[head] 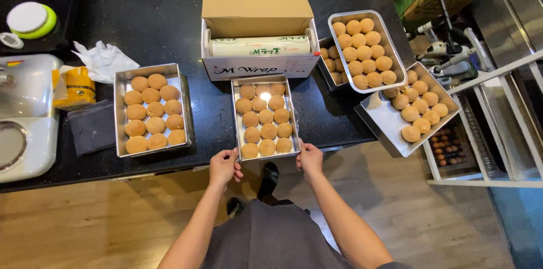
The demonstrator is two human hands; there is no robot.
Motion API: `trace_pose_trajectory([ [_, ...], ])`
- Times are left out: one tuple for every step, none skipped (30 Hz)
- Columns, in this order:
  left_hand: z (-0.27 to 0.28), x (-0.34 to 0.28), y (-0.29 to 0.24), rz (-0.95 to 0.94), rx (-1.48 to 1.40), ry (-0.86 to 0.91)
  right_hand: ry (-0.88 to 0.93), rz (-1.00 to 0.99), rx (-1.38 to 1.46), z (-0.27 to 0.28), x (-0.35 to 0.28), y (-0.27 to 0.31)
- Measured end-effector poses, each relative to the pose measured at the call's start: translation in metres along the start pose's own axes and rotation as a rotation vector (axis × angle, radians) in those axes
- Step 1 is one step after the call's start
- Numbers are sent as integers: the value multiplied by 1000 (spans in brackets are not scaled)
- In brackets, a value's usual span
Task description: Wrapping trays of pastries with plastic wrap from a dispenser box.
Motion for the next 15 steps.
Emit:
trace_pose_trajectory([
  [6, 13, 8, -3, 2, -3, 3, 2, 2, 4, 6, 2],
  [11, 26, 18, 39, -13, 18, 32, -59, 67, 7, 12, 1],
  [15, 39, 27, 82, -27, 41, 59, -121, 133, 11, 18, 1],
  [19, 49, 32, 80, -24, 40, 60, -119, 136, 9, 21, 7],
  [19, 59, 40, 95, -81, 90, 82, -161, 150, 8, 23, 11],
  [19, 70, 47, 112, -139, 141, 103, -203, 164, 7, 26, 15],
  [17, 68, 45, 114, -136, 140, 103, -206, 167, 7, 26, 13],
  [15, 68, 42, 112, -117, 134, 88, -221, 167, 8, 27, 11],
  [13, 69, 37, 107, -99, 129, 73, -236, 166, 8, 30, 10],
  [6, 56, 24, 109, -98, 129, 73, -237, 167, 8, 27, 14],
  [2, 44, 8, 89, -128, 94, 60, -253, 209, 6, 24, 18],
  [-3, 32, -7, 70, -157, 59, 48, -268, 251, 4, 22, 22],
  [-6, 28, -15, 71, -155, 59, 48, -269, 253, -3, 10, 36],
  [-9, 24, -24, 28, -101, 37, 53, -216, 203, -9, -1, 53],
  [-12, 20, -33, -15, -48, 18, 55, -161, 152, -14, -13, 69],
])
Point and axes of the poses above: each hand's wrist, its own x-axis towards the middle knuckle, its own z-axis out of the back of the hand, y = z × x, the point moved 4 cm from there along x, towards the middle knuckle, and after that the axes turned 10 degrees about y, right-handed, at the moved point
